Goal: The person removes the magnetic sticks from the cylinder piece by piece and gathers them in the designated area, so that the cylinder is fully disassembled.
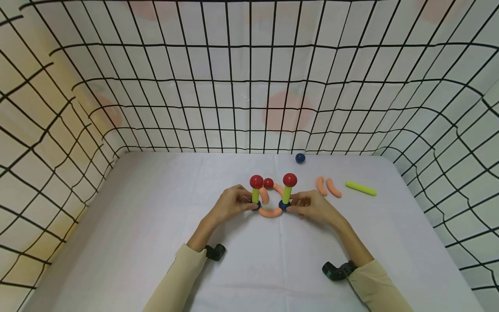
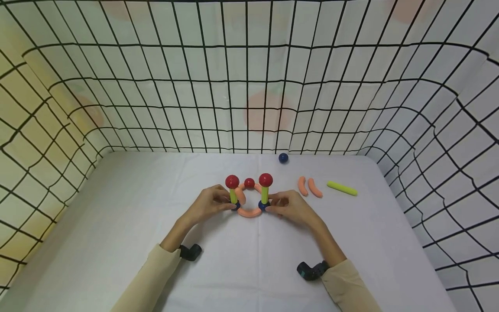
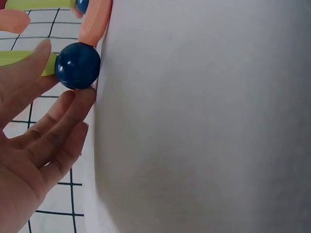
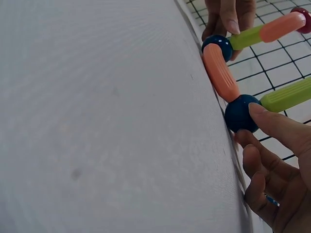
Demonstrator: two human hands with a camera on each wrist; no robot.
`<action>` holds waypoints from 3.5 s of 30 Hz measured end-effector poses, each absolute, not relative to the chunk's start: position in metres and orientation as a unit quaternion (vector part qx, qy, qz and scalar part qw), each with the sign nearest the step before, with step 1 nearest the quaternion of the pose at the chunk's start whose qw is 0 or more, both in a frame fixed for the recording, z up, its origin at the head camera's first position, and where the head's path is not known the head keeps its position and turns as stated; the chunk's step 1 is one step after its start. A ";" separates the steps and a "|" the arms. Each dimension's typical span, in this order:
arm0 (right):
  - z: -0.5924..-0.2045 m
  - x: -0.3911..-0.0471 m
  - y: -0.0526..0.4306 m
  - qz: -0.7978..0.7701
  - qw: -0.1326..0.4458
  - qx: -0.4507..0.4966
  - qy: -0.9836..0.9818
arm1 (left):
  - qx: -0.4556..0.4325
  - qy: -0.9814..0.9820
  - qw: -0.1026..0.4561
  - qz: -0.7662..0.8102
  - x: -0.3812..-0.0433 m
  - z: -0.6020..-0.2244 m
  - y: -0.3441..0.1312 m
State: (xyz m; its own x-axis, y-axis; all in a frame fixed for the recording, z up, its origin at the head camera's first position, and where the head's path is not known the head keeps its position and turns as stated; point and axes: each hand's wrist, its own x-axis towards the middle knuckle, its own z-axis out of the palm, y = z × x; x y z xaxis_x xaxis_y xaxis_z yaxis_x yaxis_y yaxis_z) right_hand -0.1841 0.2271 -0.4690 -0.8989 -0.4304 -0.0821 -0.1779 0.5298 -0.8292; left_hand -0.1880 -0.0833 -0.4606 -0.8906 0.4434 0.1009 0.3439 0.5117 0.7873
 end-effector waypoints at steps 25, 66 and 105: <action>-0.448 -0.187 0.230 -0.442 -0.015 -0.148 0.885 | 0.232 0.870 0.022 0.434 -0.181 -0.445 -0.099; -0.449 -0.145 0.143 -0.503 -0.170 -0.247 0.810 | 0.377 0.780 -0.176 0.467 -0.173 -0.412 -0.073; -0.408 -0.162 0.202 -0.550 -0.433 -0.156 0.697 | 0.360 0.796 -0.172 0.455 -0.175 -0.413 -0.075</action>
State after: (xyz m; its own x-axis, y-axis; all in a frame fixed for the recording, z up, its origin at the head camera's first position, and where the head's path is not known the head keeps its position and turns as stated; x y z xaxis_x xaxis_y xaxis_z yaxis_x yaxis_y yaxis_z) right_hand -0.1621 0.2017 -0.4080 -0.5769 0.2591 0.7747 -0.6935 0.3457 -0.6321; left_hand -0.1751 -0.0746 -0.4128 -0.6810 0.4178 0.6013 0.7302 0.3268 0.6000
